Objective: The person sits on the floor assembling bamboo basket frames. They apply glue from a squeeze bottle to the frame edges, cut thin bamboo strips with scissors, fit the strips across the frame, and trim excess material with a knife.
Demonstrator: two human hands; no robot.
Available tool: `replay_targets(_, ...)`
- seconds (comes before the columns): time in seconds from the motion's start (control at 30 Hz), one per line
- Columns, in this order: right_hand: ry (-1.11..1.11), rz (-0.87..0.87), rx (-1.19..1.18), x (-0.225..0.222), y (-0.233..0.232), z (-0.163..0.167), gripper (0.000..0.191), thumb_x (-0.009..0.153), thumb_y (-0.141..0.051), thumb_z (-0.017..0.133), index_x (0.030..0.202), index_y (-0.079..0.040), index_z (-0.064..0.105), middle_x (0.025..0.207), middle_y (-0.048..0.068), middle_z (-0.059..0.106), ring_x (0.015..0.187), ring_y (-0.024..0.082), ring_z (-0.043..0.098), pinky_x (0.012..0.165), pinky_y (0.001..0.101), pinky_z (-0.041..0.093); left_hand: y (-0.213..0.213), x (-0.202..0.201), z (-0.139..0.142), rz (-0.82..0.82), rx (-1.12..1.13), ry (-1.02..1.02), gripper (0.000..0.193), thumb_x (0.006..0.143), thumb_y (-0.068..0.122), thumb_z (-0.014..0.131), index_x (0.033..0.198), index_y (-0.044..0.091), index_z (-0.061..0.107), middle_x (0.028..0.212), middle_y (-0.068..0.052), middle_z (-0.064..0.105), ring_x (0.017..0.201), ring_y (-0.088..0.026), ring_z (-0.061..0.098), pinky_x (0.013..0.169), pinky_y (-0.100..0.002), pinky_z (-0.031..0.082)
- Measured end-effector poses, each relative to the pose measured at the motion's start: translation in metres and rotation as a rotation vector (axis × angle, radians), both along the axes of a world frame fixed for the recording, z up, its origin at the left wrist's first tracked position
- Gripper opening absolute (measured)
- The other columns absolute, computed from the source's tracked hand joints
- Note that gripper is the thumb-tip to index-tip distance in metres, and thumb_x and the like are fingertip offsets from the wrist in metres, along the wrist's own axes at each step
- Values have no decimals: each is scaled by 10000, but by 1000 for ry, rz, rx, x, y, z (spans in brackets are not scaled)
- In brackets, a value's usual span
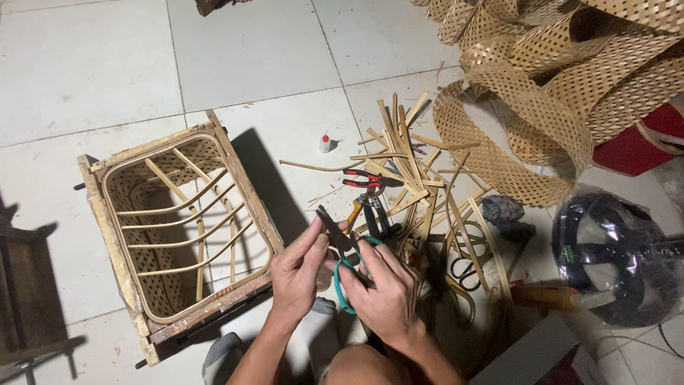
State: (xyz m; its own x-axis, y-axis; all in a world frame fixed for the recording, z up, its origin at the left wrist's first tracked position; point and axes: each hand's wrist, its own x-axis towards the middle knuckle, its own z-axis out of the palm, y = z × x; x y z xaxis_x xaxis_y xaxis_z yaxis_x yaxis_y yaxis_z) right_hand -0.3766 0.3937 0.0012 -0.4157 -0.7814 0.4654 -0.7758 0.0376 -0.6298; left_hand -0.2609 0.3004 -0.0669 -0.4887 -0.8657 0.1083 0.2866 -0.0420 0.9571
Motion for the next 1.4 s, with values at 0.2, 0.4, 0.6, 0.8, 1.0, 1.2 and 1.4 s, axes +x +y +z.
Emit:
replay_targets(0.2,-114,-4,51,-19,12,-41,304,849,-112,775,1120,7,705,834,84,700,684,171,706,556,318,556,-3,-3,7,-29,71,51,420,1039,112,529,1444,2,537,1192,-127,754,856,-114,710,712,-270,618)
replay_targets(0.4,-179,-367,852,-80,43,-149,406,930,-466,649,1112,-110,724,859,202,773,825,364,754,781,475,569,-17,-7,-2,-6,136,68,395,1078,206,507,1392,-9,613,1014,-109,760,745,-101,650,670,-251,575)
replay_targets(0.6,-176,-428,1194,-97,71,-202,543,919,-535,637,1318,-169,688,1262,216,690,1195,401,627,1045,470,484,-22,-13,-7,-36,96,131,350,1114,209,508,1320,-19,675,937,-77,733,781,-84,651,703,-230,553)
replay_targets(0.8,-1163,307,11,-54,36,-140,680,1011,-370,570,1532,23,378,1581,204,447,1465,264,473,1196,366,378,-11,-18,25,-68,53,223,320,1132,191,506,1304,-12,683,964,-55,717,888,-76,652,767,-232,549)
replay_targets(1.0,-866,404,37,9,-6,-59,521,981,21,566,1479,102,438,1460,147,549,1329,166,548,1119,281,428,-2,4,62,36,-72,333,299,1159,192,504,1273,-11,690,981,-53,712,931,-83,658,831,-245,560)
replay_targets(1.2,-864,396,82,25,-16,-35,410,970,29,609,1363,121,535,1304,105,632,1184,126,610,1007,248,492,2,20,72,103,-117,342,297,1164,197,487,1231,-15,683,953,-46,710,916,-84,660,830,-245,566)
replay_targets(1.4,-702,375,-75,43,-21,-51,398,974,76,590,1368,122,553,1237,91,662,1118,111,633,956,218,505,-2,24,55,185,-79,309,286,1156,180,486,1181,-34,675,970,-59,720,869,-86,649,798,-242,569)
